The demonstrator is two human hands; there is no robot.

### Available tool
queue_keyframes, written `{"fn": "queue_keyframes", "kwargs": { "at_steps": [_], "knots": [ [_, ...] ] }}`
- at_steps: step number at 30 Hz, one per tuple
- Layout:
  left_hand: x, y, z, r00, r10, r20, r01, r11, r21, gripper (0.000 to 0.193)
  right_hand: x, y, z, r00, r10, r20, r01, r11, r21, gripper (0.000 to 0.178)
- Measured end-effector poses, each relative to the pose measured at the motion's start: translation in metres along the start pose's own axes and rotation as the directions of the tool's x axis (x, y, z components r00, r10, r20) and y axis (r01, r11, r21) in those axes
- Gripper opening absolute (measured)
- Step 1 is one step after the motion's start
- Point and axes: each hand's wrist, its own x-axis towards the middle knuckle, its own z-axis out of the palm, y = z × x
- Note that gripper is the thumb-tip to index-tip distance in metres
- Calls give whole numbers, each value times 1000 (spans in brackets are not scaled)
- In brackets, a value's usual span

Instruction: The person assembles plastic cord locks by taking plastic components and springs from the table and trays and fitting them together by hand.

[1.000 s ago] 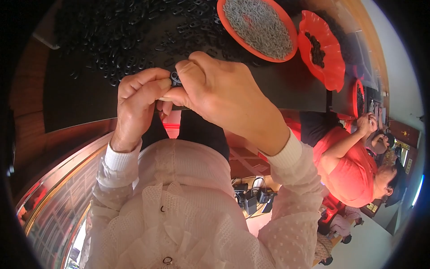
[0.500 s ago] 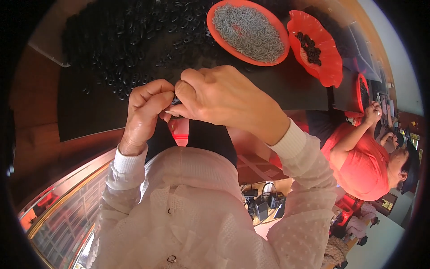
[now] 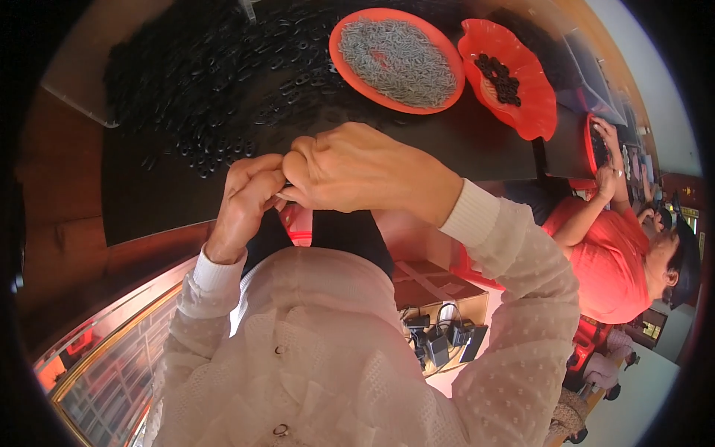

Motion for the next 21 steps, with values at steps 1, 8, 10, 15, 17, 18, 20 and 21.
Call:
{"fn": "queue_keyframes", "kwargs": {
  "at_steps": [1, 8, 10, 15, 17, 18, 20, 21],
  "knots": [
    [0, 0, 1, 1000, -10, -15, 10, 1000, -5, 21, -1, 0, 0, 1000, 7, -1, -7, 1000, 17, 38],
    [0, -4, 5, 987, 135, -85, -135, 991, 4, 21, -6, -5, 2, 997, 50, -55, -47, 998, 51, 43],
    [0, -2, 3, 994, 112, -14, -112, 994, -8, 20, -8, -8, 1, 994, 83, -65, -79, 995, 68, 42],
    [1, -6, 3, 998, 65, -6, -65, 997, -36, 21, -7, -12, 0, 994, 104, -27, -101, 990, 95, 40],
    [3, -7, 0, 997, 81, 13, -81, 997, -17, 21, -6, -14, -1, 993, 118, 7, -118, 988, 95, 40],
    [3, -8, -1, 994, 105, 33, -105, 994, -3, 22, -5, -14, -2, 993, 116, 17, -117, 989, 87, 40],
    [4, -7, -2, 990, 129, 54, -129, 992, 8, 22, -4, -15, -2, 993, 116, 30, -118, 990, 78, 40],
    [3, -5, -2, 992, 109, 66, -109, 994, 4, 22, -3, -15, -2, 993, 110, 39, -112, 990, 79, 39]
  ]
}}
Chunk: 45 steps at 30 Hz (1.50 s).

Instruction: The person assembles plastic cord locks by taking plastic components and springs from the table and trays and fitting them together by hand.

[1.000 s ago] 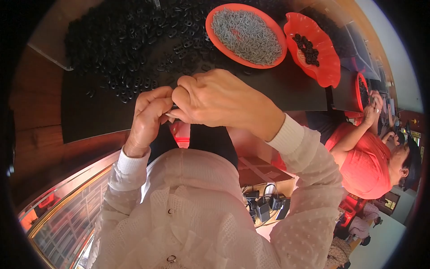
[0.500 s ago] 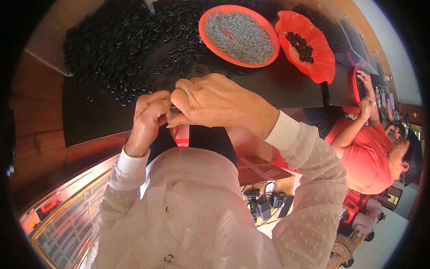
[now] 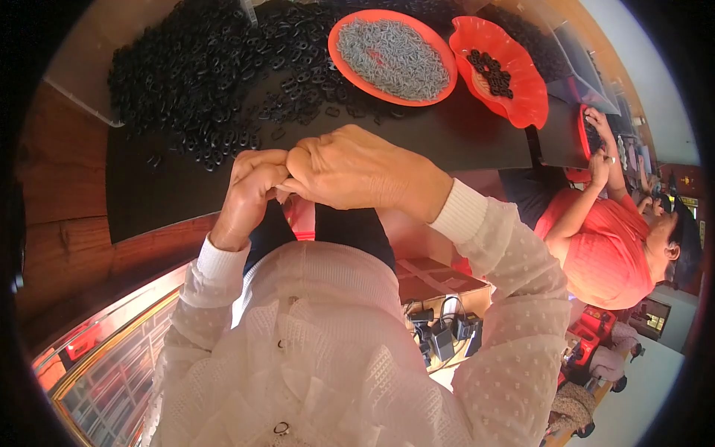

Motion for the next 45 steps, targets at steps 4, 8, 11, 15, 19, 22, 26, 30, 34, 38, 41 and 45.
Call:
{"fn": "queue_keyframes", "kwargs": {
  "at_steps": [4, 8, 11, 15, 19, 22, 26, 30, 34, 38, 41, 45],
  "knots": [
    [0, 5, -1, 999, -45, 21, 45, 999, 2, 21, -2, -1, 5, 999, 27, -23, -26, 999, 19, 40],
    [-3, 7, 2, 999, -39, 10, 39, 998, -48, 21, -9, -5, 7, 991, 44, -126, -36, 997, 65, 37],
    [-4, 3, 4, 996, -59, -65, 54, 995, -84, 20, -14, -9, 6, 969, 119, -219, -104, 991, 79, 33],
    [-3, -1, 1, 999, -38, -3, 38, 999, -38, 19, -16, -15, 9, 960, 109, -258, -82, 990, 113, 28],
    [-5, 4, 4, 999, 39, 28, -41, 996, 78, 18, -29, -21, 11, 934, 201, -296, -126, 959, 252, 19],
    [-24, -3, 11, 963, 268, 21, -267, 945, 188, 18, -51, -8, -14, 860, 363, -358, -252, 913, 320, 10],
    [-61, -2, 16, 923, 369, 110, -382, 844, 375, 18, -104, 36, -51, 498, 730, -469, -565, 683, 463, 25],
    [-82, -73, 8, 996, -5, 87, -23, 948, 319, 18, -143, 94, -82, 468, 694, -548, -785, 610, 102, 24],
    [-88, -146, 4, 966, -257, 12, 235, 898, 373, 16, -158, 92, -75, 447, 689, -570, -814, 577, 60, 28],
    [-83, -205, -6, 987, -160, -6, 151, 918, 367, 15, -136, 21, -50, 509, 730, -456, -702, 659, 271, 21],
    [-70, -221, -7, 986, -161, 54, 114, 864, 491, 17, -127, -18, -17, 734, 506, -453, -489, 857, 164, 11],
    [-74, -257, -5, 924, -272, 267, -71, 565, 822, 19, -115, -63, 50, 907, 397, -143, -367, 909, 197, 8]
  ]
}}
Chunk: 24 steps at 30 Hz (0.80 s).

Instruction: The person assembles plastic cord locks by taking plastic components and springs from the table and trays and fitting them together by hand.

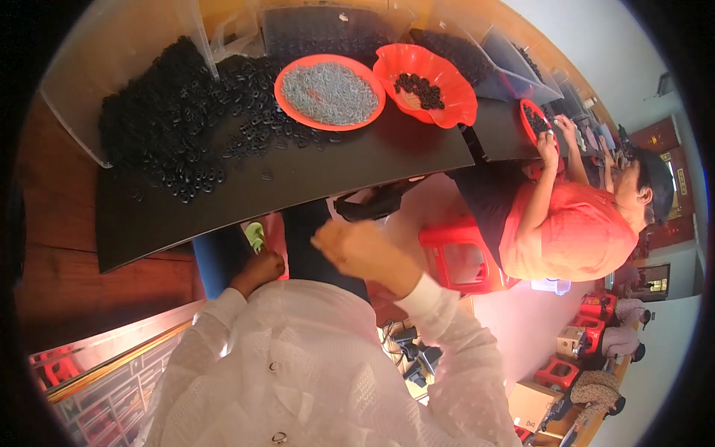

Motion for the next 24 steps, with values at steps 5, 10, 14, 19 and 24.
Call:
{"fn": "queue_keyframes", "kwargs": {
  "at_steps": [5, 10, 14, 19, 24],
  "knots": [
    [3, 2, 17, 948, -79, 307, 55, 995, 86, 29, -33, 56, 67, 990, 83, -117, -77, 996, 47, 10],
    [-1, 24, -2, 846, -234, 480, 201, 972, 120, 37, -69, 93, 111, 729, 659, -187, -532, 717, 451, 17],
    [3, 14, 10, 793, -253, 554, 142, 961, 236, 37, -122, 122, 176, 611, 791, 37, -754, 567, 332, 22],
    [-3, 31, -2, 757, -355, 549, 249, 933, 259, 37, -171, 134, 243, 450, 810, 375, -890, 376, 257, 26],
    [18, 11, 19, 712, -305, 632, 230, 952, 201, 43, -260, 142, 306, 349, 780, 519, -748, -103, 656, 35]
  ]
}}
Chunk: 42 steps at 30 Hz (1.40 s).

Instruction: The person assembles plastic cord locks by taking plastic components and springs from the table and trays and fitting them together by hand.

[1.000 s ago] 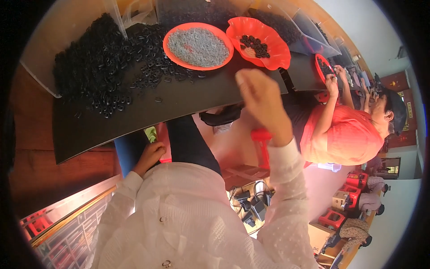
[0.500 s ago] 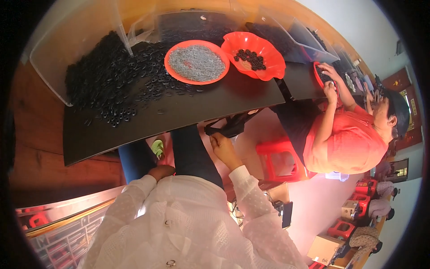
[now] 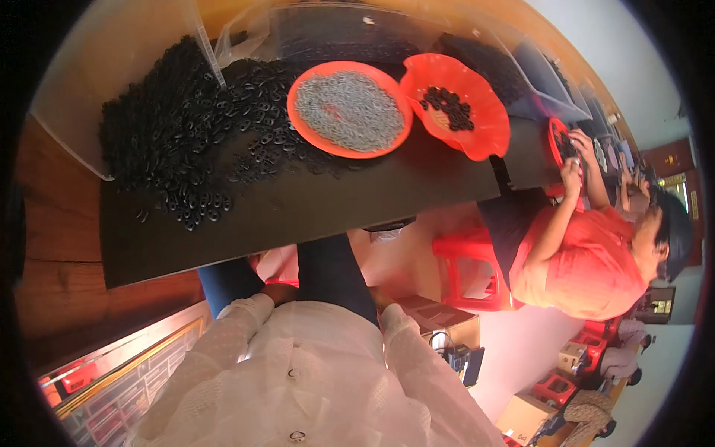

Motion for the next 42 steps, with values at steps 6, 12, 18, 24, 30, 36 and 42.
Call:
{"fn": "queue_keyframes", "kwargs": {
  "at_steps": [6, 12, 18, 24, 30, 36, 42],
  "knots": [
    [15, -17, 4, 959, -7, 285, 120, 916, -382, 37, -31, -36, 1, 979, 157, 131, -167, 984, 69, 40],
    [-3, -37, -41, 985, 7, 171, 64, 910, -408, 35, -58, -24, -13, 980, 156, 121, -148, 987, -66, 40],
    [-24, -58, -77, 999, -11, 41, 27, 900, -435, 33, -112, 3, -41, 981, 135, 142, -104, 973, -206, 41],
    [-31, -58, -93, 996, 12, -84, -40, 938, -344, 32, -66, -11, -31, 994, 63, 90, -38, 965, -258, 42],
    [-41, -37, -79, 978, 47, -203, -97, 965, -242, 30, -4, -32, -6, 999, -10, 41, 22, 950, -313, 43],
    [-75, -10, -81, 911, -28, -412, -74, 970, -231, 28, 43, -71, -7, 981, -136, 139, 185, 877, -443, 43],
    [-119, 26, -60, 817, -140, -559, -29, 959, -283, 26, 72, -93, -7, 941, -188, 281, 319, 766, -558, 44]
  ]
}}
